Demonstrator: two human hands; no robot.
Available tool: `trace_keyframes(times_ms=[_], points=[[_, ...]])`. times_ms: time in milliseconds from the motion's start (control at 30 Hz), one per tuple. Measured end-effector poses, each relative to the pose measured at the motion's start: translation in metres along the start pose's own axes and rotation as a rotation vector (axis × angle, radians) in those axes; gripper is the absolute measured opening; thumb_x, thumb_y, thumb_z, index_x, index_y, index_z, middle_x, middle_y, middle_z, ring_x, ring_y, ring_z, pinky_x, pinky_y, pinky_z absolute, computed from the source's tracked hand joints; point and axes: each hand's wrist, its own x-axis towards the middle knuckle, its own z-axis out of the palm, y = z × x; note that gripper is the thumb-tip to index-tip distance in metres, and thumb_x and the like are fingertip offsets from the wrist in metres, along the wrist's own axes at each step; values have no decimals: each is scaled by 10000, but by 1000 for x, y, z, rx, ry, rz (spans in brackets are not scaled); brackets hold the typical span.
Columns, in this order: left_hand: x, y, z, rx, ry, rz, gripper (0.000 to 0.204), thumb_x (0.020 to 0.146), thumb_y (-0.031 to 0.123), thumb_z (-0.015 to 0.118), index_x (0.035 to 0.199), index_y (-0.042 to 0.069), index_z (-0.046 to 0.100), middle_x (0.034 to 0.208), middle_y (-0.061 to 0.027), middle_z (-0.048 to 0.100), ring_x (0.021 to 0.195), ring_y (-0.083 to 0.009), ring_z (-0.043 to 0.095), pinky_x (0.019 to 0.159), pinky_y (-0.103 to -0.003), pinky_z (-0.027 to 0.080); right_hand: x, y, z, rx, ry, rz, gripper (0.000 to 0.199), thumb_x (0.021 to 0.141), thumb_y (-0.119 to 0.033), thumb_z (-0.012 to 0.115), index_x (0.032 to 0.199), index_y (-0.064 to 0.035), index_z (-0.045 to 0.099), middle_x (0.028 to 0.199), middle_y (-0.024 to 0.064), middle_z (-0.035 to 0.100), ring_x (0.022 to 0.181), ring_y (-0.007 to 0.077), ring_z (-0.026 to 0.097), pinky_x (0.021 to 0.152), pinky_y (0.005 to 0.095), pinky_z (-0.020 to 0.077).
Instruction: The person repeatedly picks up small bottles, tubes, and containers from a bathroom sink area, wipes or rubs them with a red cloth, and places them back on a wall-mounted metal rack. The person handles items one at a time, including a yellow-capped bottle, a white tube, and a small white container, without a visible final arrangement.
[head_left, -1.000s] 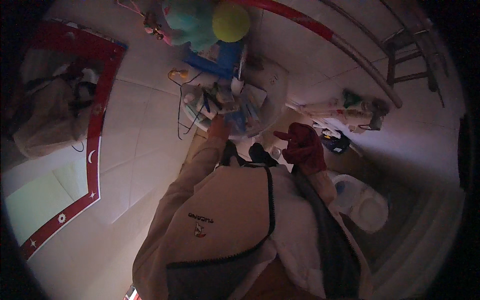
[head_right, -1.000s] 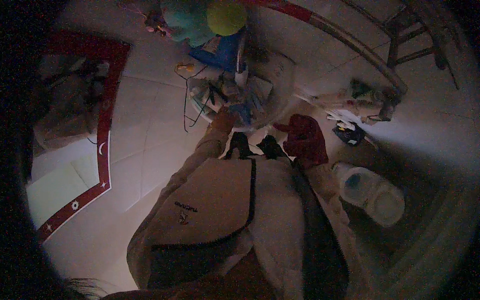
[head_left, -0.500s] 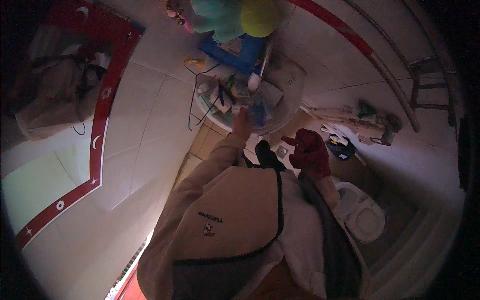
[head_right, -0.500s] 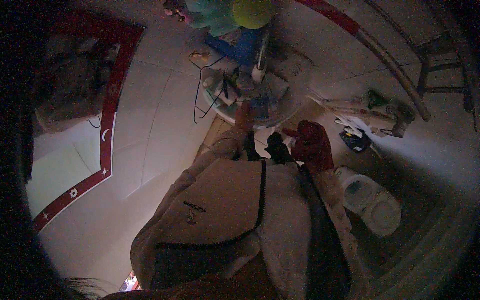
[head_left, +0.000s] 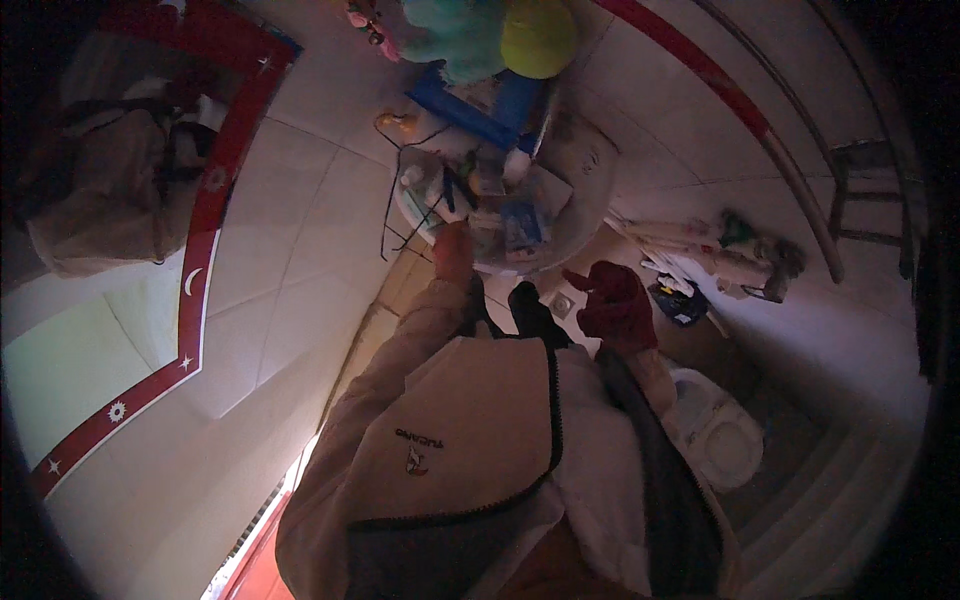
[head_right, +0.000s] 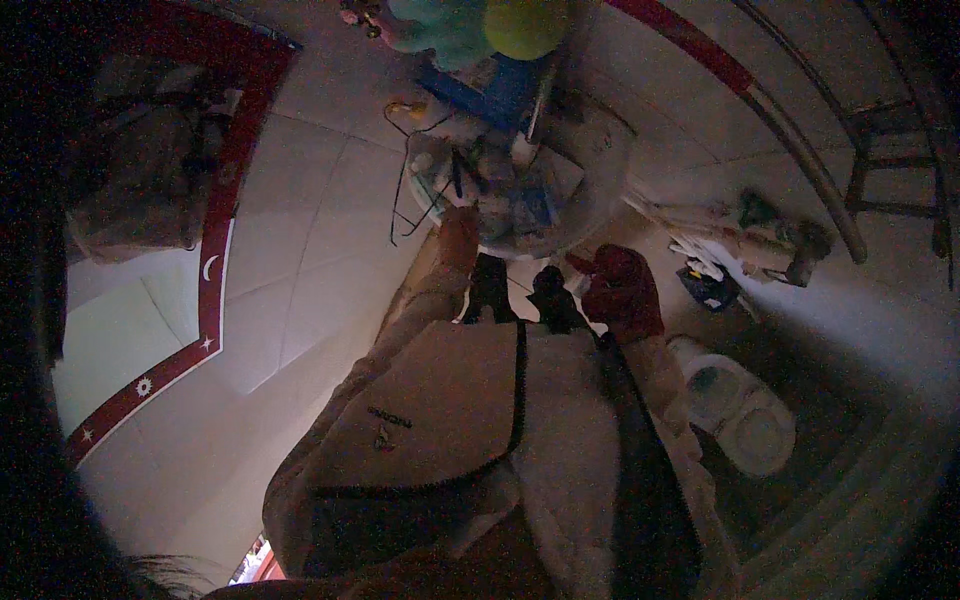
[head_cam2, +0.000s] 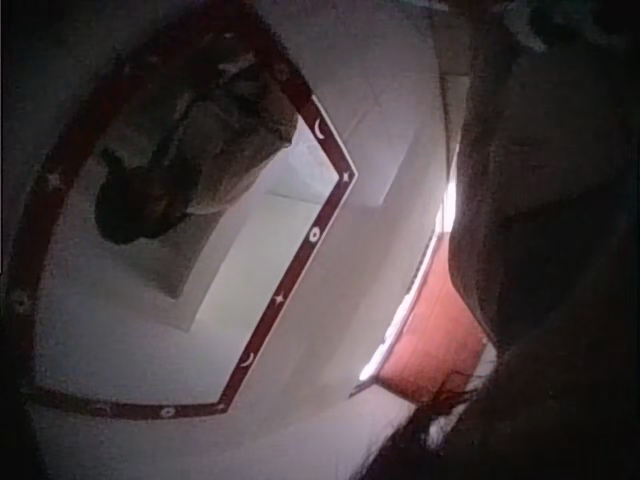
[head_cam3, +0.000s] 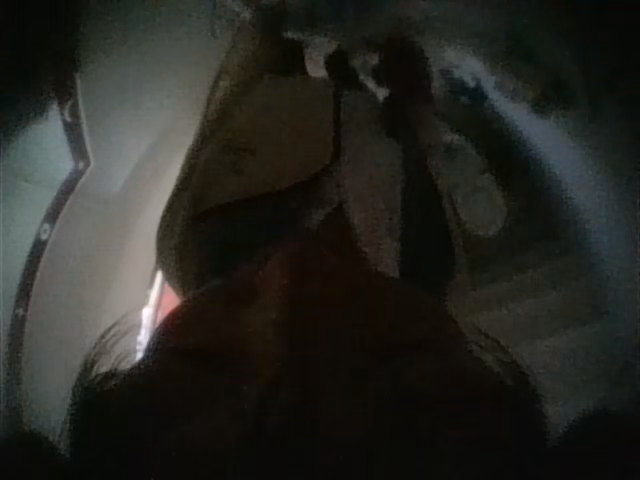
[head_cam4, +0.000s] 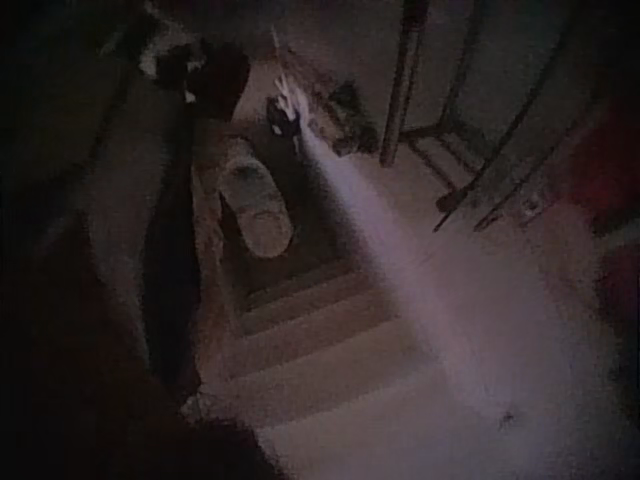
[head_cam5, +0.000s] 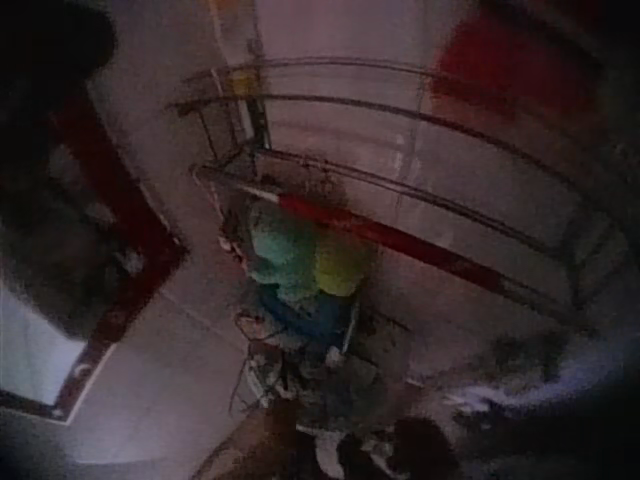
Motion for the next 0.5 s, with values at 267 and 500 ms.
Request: trace_keyframes(times_ms=[267,500], points=[[73,22,-85,191,238,122,226,885,64,551,1103,42,605,1025,-179,623,966,-380,586,821,-444,491,9,5,8,-6,-5,9,166,896,-185,580,1003,-58,582,883,41,569,833,166,589,751,359,507],[142,-98,-100,-33,69,-241,295,872,201,650,1152,109,657,915,-130,710,791,-253,693,710,-350,555,21,7,15,-33,-14,26,192,910,-209,572,1028,-58,593,894,46,584,833,165,593,746,356,507]])
